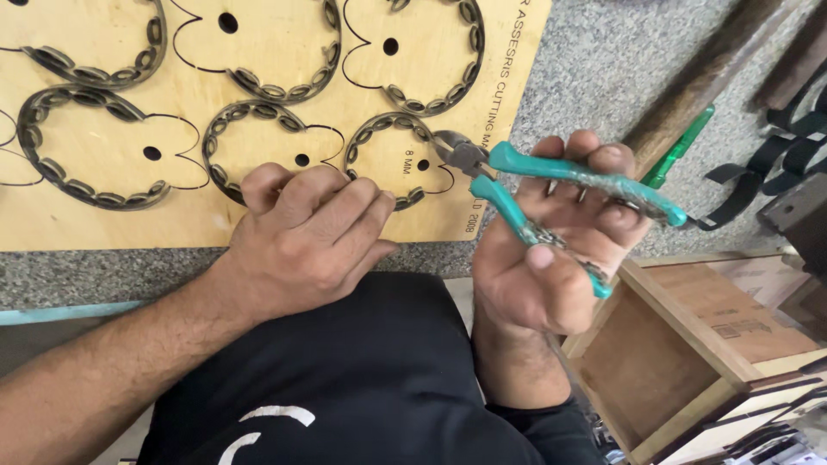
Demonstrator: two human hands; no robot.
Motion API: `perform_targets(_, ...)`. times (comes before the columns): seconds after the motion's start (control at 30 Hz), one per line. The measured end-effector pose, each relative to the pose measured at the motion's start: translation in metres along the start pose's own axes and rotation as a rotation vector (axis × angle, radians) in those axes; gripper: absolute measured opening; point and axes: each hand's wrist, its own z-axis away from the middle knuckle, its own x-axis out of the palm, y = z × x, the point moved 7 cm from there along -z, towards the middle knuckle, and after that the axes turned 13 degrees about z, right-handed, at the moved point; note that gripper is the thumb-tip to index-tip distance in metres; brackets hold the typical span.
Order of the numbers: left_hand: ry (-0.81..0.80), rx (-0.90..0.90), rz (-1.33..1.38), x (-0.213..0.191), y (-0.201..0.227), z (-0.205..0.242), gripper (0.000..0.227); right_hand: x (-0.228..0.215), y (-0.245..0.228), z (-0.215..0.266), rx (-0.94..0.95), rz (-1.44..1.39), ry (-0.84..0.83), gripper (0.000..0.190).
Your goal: The person uses pliers and a hammer to attach small metal pieces to flower-shaped outlines on a wooden board. They repeatedly position the metal pieces, secure them with the hammer, and adjust the board to access different sections.
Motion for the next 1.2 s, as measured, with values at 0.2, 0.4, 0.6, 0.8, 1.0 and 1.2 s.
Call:
perform_targets(0.2,0.000,0.016,-0.024,0.000,0.000,-0.001,0.048,0.003,0.001,0.007,0.010,0.042,0.019,0.058)
perform_targets(0.4,0.001,0.017,-0.021,0.001,0.000,0.001,0.049,-0.003,-0.001,0.011,-0.051,0.080,-0.067,0.058)
perform_targets(0.6,0.014,0.029,-0.029,0.002,0.001,0.002,0.050,-0.014,0.002,0.008,-0.064,0.065,-0.048,0.061)
perform_targets(0.8,0.031,0.044,-0.022,0.000,0.002,0.001,0.050,-0.013,-0.007,-0.008,-0.052,0.033,-0.074,0.066)
perform_targets(1.0,0.053,0.042,-0.022,-0.005,0.003,-0.004,0.049,-0.033,-0.022,-0.029,-0.025,-0.022,-0.102,0.075)
perform_targets(1.2,0.129,0.021,0.089,-0.013,0.001,0.008,0.048,-0.040,-0.026,-0.012,0.023,-0.019,-0.065,0.071)
